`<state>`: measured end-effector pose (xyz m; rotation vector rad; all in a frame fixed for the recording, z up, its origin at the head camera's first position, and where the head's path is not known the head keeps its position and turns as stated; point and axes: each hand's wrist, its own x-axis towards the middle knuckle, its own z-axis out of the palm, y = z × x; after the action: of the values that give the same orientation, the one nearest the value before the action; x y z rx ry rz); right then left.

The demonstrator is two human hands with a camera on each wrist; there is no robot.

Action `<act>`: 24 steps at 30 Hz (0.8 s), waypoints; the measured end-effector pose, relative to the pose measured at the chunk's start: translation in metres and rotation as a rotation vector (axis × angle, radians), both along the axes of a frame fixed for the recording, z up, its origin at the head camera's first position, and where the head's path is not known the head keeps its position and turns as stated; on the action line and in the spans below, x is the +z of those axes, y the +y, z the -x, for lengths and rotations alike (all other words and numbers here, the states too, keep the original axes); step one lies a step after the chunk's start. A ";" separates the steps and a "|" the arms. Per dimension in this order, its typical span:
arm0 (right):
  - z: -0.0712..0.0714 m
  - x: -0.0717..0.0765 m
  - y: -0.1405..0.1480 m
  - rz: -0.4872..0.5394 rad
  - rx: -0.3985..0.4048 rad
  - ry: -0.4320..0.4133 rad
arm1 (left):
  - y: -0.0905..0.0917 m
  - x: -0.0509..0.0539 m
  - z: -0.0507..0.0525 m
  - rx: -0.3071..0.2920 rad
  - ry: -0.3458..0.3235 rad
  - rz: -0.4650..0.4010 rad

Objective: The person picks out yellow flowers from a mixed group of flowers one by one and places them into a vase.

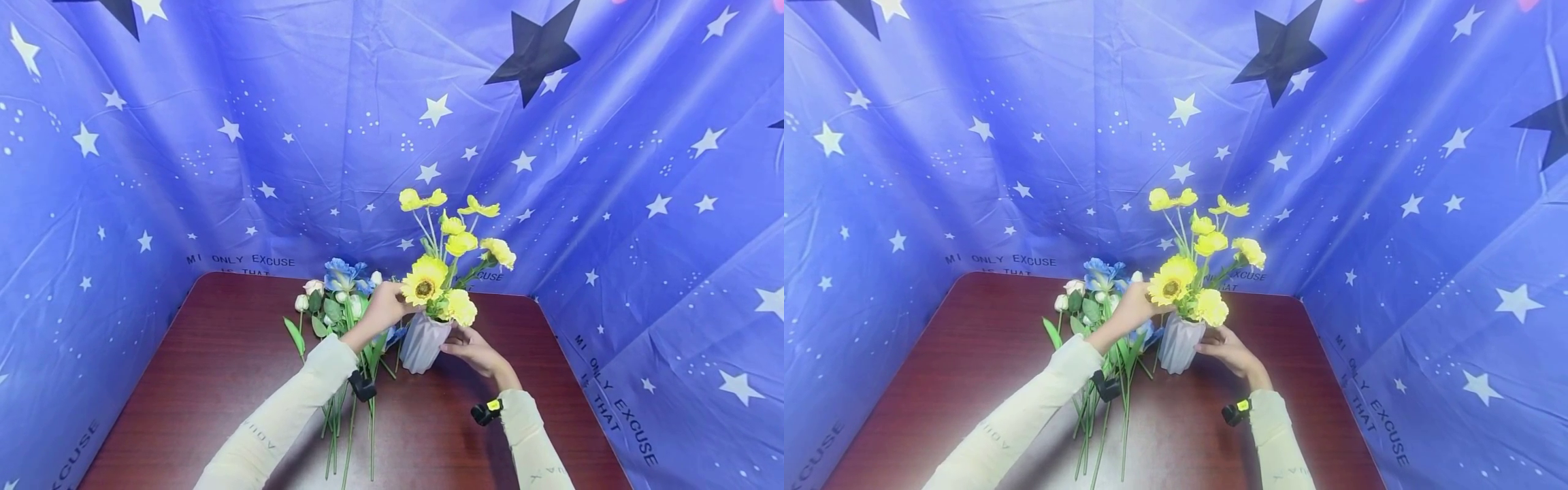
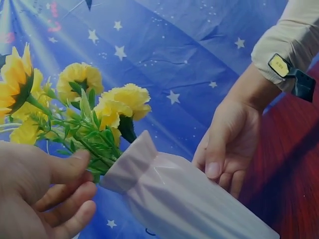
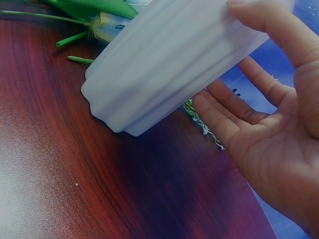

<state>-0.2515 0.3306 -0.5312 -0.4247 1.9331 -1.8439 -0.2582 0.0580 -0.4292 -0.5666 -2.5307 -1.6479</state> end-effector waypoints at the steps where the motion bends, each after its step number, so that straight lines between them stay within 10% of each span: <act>1: 0.000 0.000 0.000 0.002 0.000 0.001 | 0.000 0.000 0.000 0.004 0.011 -0.008; 24: -0.002 0.002 -0.002 -0.014 -0.020 -0.002 | 0.007 -0.007 -0.001 0.103 0.083 -0.012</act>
<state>-0.2491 0.3287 -0.5292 -0.4003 1.9547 -1.8421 -0.2575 0.0647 -0.4366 -0.4845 -2.4468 -1.5701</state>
